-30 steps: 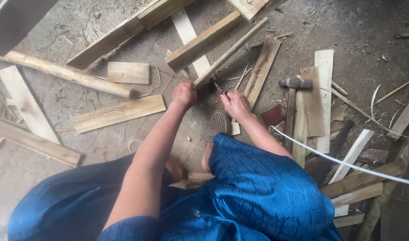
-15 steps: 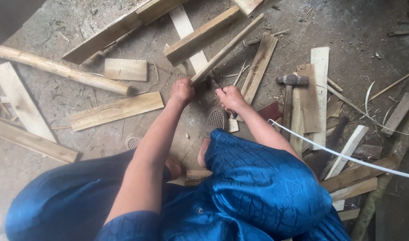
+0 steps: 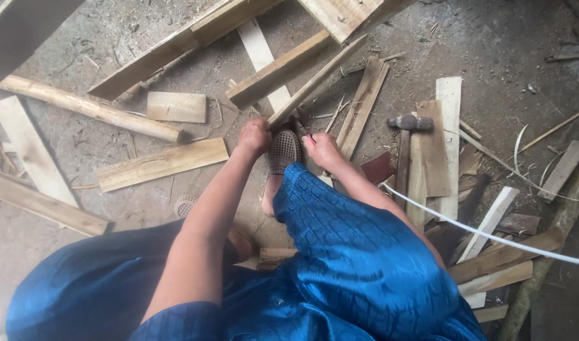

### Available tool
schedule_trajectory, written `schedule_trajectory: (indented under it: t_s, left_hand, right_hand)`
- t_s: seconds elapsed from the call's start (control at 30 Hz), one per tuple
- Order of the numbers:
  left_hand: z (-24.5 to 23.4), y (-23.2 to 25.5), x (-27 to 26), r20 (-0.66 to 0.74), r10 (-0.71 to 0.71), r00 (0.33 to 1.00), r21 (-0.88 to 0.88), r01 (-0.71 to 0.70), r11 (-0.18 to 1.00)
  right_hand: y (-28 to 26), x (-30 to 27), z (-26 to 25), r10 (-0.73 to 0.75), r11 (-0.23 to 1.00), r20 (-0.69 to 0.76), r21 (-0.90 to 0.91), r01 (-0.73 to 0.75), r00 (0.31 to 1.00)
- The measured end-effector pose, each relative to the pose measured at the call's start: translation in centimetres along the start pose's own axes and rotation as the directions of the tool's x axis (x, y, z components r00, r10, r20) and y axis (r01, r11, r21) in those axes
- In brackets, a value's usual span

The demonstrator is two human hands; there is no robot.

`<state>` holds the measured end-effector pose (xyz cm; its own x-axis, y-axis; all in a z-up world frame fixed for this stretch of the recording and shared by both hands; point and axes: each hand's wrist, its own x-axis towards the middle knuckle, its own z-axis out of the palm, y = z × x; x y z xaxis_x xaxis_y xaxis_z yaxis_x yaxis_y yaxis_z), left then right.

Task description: The person sits on the ground among scrap wood, picks up wooden planks and frames, and hammers and pries nails out of the wood using a hammer and pliers, setting pieces aside as they work through the pile.

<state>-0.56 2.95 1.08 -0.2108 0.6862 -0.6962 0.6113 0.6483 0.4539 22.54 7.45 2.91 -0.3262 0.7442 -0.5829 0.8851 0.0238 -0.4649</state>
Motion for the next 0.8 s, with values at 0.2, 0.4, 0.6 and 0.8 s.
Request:
schedule_trajectory:
  t_s: [0.2,0.4,0.6,0.8]
  left_hand:
    - [-0.6,0.2,0.5,0.004,0.007,1.000,0.062,-0.007,0.998]
    - [0.1,-0.4,-0.2,0.020,-0.012,1.000,0.035,0.011,0.999]
    - [0.4,-0.4,-0.2,-0.004,0.005,1.000,0.063,-0.005,0.998]
    - [1.3,-1.1,0.6,-0.036,0.023,0.999,0.066,-0.021,0.998]
  right_hand:
    - [-4.3,-2.3,-3.0,0.174,0.732,0.203,0.628,-0.264,0.964]
    - [-5.5,-3.6,-3.9,0.177,0.574,0.298,0.743,-0.344,0.938]
    - [-0.8,-1.5,0.4,0.216,0.883,0.114,0.401,-0.243,0.970]
    - [0.2,-2.4,0.8,0.142,0.897,0.101,0.407,-0.171,0.985]
